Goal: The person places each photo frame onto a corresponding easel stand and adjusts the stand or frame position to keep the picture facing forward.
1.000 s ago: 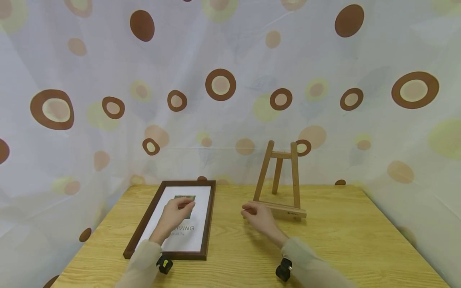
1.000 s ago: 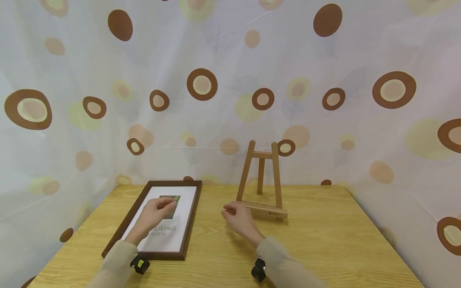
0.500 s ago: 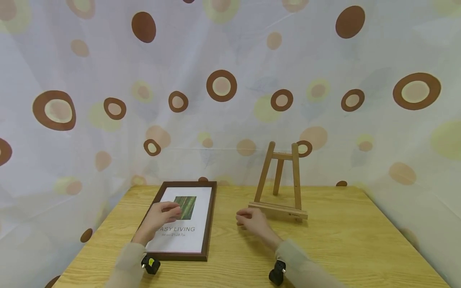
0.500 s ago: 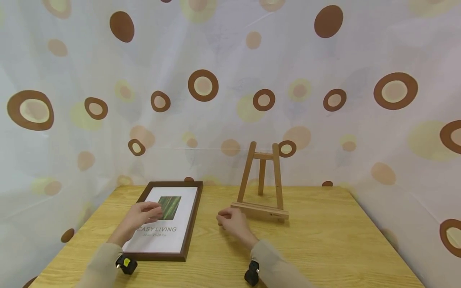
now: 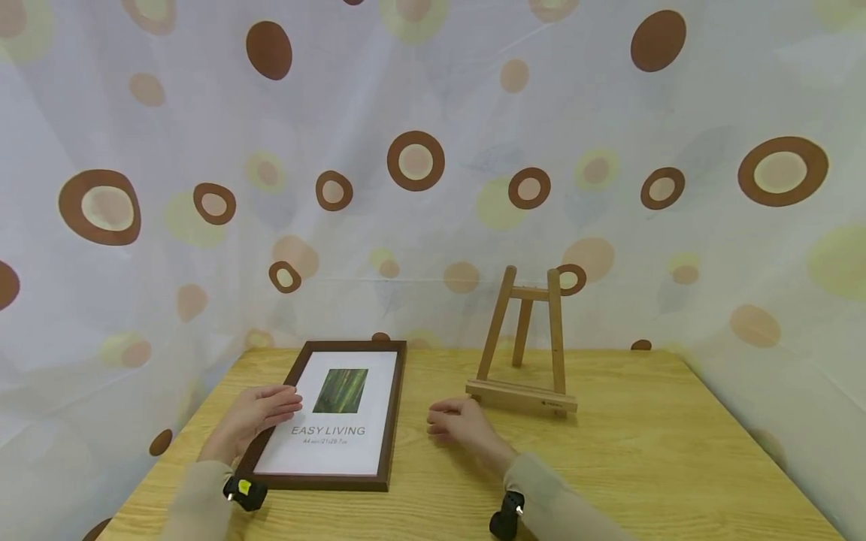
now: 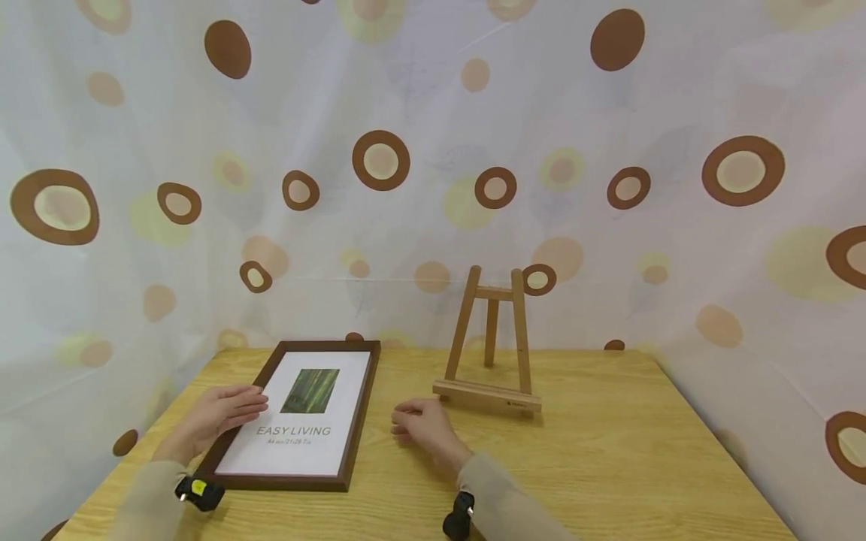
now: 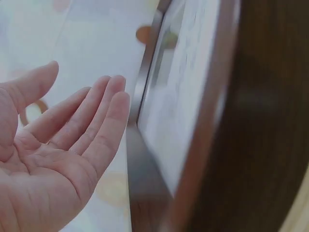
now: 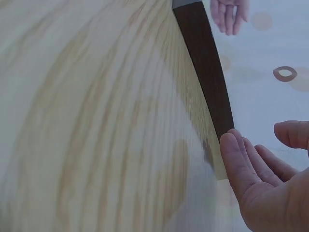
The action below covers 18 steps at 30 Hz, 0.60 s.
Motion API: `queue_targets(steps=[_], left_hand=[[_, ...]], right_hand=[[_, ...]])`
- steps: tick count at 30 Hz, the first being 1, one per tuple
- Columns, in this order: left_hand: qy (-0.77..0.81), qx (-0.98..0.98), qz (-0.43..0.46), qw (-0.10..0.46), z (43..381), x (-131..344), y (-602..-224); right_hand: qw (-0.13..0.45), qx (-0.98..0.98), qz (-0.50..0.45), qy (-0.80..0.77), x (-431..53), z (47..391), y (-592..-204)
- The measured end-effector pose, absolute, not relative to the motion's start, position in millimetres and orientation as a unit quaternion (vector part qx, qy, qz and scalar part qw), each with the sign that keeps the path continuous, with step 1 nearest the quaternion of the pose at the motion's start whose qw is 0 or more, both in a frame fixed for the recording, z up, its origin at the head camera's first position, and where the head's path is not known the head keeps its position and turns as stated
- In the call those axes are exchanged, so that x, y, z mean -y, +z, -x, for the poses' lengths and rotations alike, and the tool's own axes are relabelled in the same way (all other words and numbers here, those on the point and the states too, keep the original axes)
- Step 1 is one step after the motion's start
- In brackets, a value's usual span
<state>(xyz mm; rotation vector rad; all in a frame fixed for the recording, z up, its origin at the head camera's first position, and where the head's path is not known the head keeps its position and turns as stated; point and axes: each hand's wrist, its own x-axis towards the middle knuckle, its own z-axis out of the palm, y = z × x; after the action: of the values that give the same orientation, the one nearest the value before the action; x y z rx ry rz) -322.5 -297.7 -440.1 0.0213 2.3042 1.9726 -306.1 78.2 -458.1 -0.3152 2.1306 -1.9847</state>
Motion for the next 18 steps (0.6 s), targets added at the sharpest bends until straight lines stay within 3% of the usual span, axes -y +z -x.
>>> queue_targets(steps=[18], left_hand=[[0.662,-0.747,0.022,0.057,308,350,-441]], right_hand=[[0.179,-0.669,0.089,-0.716,-48,300,-461]])
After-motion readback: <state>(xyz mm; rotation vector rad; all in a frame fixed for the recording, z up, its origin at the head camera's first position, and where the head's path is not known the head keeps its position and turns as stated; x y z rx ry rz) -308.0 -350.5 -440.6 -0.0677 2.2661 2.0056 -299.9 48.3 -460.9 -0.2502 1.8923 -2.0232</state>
